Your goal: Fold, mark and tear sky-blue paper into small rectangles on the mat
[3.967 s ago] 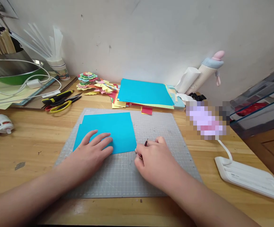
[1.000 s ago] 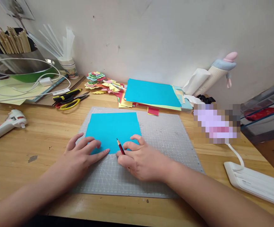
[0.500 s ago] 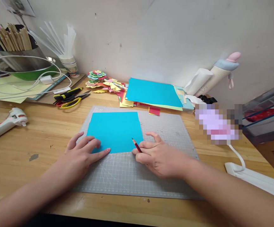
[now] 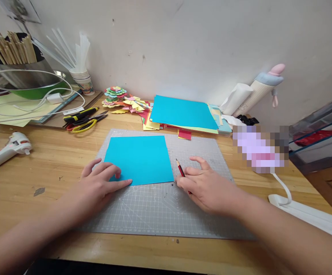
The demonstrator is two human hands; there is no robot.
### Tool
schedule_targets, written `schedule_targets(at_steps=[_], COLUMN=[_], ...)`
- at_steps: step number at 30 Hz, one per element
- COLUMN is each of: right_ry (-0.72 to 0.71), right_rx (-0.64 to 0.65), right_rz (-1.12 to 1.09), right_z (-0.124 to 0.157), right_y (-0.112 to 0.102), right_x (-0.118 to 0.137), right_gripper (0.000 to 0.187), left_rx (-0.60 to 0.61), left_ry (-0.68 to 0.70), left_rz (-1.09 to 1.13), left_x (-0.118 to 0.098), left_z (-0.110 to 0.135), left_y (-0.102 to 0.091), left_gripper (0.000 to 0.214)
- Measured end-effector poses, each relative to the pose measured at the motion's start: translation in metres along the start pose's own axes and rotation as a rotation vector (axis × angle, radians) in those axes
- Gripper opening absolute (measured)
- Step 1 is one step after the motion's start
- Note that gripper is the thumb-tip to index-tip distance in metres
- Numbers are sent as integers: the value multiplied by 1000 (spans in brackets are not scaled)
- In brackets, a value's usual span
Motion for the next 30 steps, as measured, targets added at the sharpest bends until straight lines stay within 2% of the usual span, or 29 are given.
schedule_targets(at_steps=[1,3,4,6,8,11,14,16,18,19,21,23,24,26,27,30], right_ry=[35,117,163,279,439,649,726,753,766,766,752,725,704,657,650,718], right_rx=[-23,-98,-156,-262,-298,-237,-225,-304,-428,-493,-599,-660,-665,-662,-674,-795], right_rz=[-10,-54,-76,-147,-283,-503,-622,-683,-749,-788,-898,-1070,-1190,-1456,-1570,-1720], right_z=[-3,-9,-10,-12,-11,-6,-3,-1,2,4,5,4,2,-4,-6,-4], right_y=[-1,-3,-5,-6,1,21,33,33,30,28,25,25,27,29,30,28], right_x=[1,4,6,9,6,-1,-9,-16,-21,-23,-25,-26,-26,-24,-24,-30], right_gripper=[21,19,18,15,9,6,11,13,14,14,16,19,20,23,26,40], left_rx=[2,-8,-23,31,84,144,189,222,225,178,-121,-449,-579,-566,-478,-431], left_ry=[-21,-145,-211,-414,-450,-445,-458,-459,-460,-474,-508,-408,-298,24,208,478], left_rz=[20,5,-12,-67,-66,-49,-21,23,86,112,137,-23,-125,-242,-219,-164], left_x=[5,25,37,65,80,90,94,93,87,82,68,35,12,-39,-64,-111], left_z=[-5,-17,-23,-31,-40,-50,-55,-53,-47,-43,-29,-10,-1,7,9,14], left_y=[-4,-12,-16,-15,-10,-3,-7,-17,-34,-46,-83,-119,-130,-126,-114,-88], left_gripper=[34,20,20,44,61,69,59,40,35,36,31,27,25,17,17,24])
Point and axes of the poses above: each hand's wrist, its own z-axis away from the middle knuckle, its own y-axis out of the palm, x = y × z, the point moved 7 cm from there along -z, towards the middle knuckle
